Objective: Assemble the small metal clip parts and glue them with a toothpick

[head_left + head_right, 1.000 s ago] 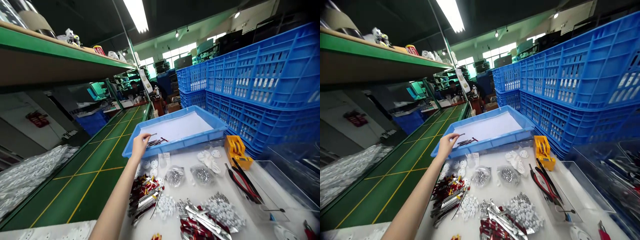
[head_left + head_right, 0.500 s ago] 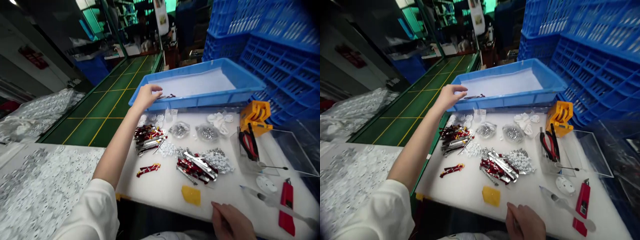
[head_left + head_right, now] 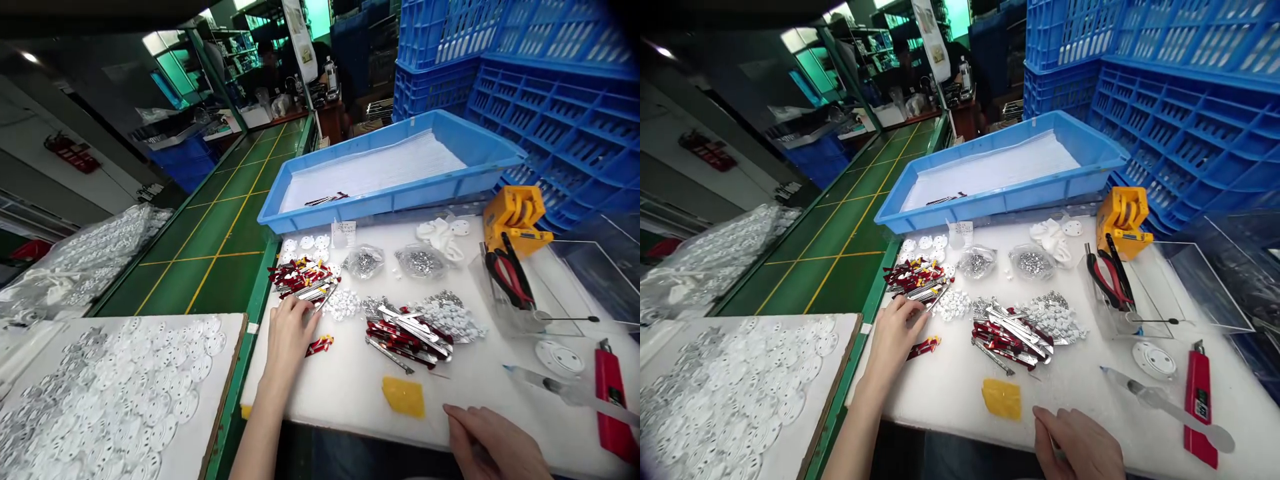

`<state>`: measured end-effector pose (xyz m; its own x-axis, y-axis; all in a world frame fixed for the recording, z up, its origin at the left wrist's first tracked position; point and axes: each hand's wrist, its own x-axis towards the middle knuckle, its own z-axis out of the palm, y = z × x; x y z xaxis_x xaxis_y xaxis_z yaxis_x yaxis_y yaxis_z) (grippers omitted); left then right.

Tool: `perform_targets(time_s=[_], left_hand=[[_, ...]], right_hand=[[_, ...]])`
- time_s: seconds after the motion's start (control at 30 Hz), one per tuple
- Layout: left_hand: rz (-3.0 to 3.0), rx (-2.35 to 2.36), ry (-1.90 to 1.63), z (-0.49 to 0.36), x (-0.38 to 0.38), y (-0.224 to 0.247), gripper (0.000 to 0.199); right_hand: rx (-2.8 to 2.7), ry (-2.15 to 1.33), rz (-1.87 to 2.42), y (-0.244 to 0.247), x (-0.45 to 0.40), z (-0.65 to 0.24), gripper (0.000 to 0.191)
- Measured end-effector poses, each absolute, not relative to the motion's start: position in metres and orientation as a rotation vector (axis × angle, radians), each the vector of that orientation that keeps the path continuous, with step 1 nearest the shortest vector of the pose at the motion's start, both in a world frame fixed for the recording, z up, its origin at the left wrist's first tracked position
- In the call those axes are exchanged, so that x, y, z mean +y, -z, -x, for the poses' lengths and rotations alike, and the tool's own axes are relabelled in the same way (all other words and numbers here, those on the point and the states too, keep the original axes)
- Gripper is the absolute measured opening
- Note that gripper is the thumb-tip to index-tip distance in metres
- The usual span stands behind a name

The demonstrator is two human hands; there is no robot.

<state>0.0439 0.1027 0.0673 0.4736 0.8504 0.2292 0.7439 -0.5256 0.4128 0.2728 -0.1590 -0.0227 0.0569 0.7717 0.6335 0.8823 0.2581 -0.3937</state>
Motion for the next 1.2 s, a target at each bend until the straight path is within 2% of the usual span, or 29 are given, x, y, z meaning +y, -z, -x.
perform_targets(time_s=[0.2, 0.37, 0.5, 0.6, 0.8, 0.97, 1.1, 1.2], left_hand=[[-2.447, 1.357, -0.661, -0.040, 0.101, -0.072, 0.013], [-2.345, 1.256, -0.781, -0.034, 0.053, -0.083, 0.017], [-2.253, 1.050, -0.867, -0.041, -0.009, -0.080, 0.011], [-2.312, 0.898, -0.886, -0.047, -0.043, -0.070, 0.012], [-2.275, 0.754, -0.828, -0.045, -0.059, -0.054, 0.016], [-1.941, 0.725, -0.710, -0.049, -0.058, -0.055, 0.022], [-1.794, 0.770, -0.743, -0.051, -0.060, -0.056, 0.015], [-1.666, 0.925, -0.746, -0.050, -0.056, -0.054, 0.013]], right_hand=[[-1.568, 0.161, 1.502, 0.012, -0.155, -0.260, 0.021], [-1.173, 0.097, 1.682, -0.012, -0.153, -0.241, 0.015], [-1.162, -0.376, 1.559, -0.039, -0.138, -0.228, 0.014], [-1.030, -0.672, 1.373, -0.051, -0.124, -0.217, 0.027], [-0.779, -0.961, 1.448, -0.058, -0.126, -0.206, 0.039], [-1.046, -0.943, 1.443, -0.058, -0.137, -0.209, 0.030], [-1.274, -0.846, 1.398, -0.063, -0.134, -0.219, 0.018], [-1.243, -0.618, 1.513, -0.070, -0.127, -0.239, 0.024]])
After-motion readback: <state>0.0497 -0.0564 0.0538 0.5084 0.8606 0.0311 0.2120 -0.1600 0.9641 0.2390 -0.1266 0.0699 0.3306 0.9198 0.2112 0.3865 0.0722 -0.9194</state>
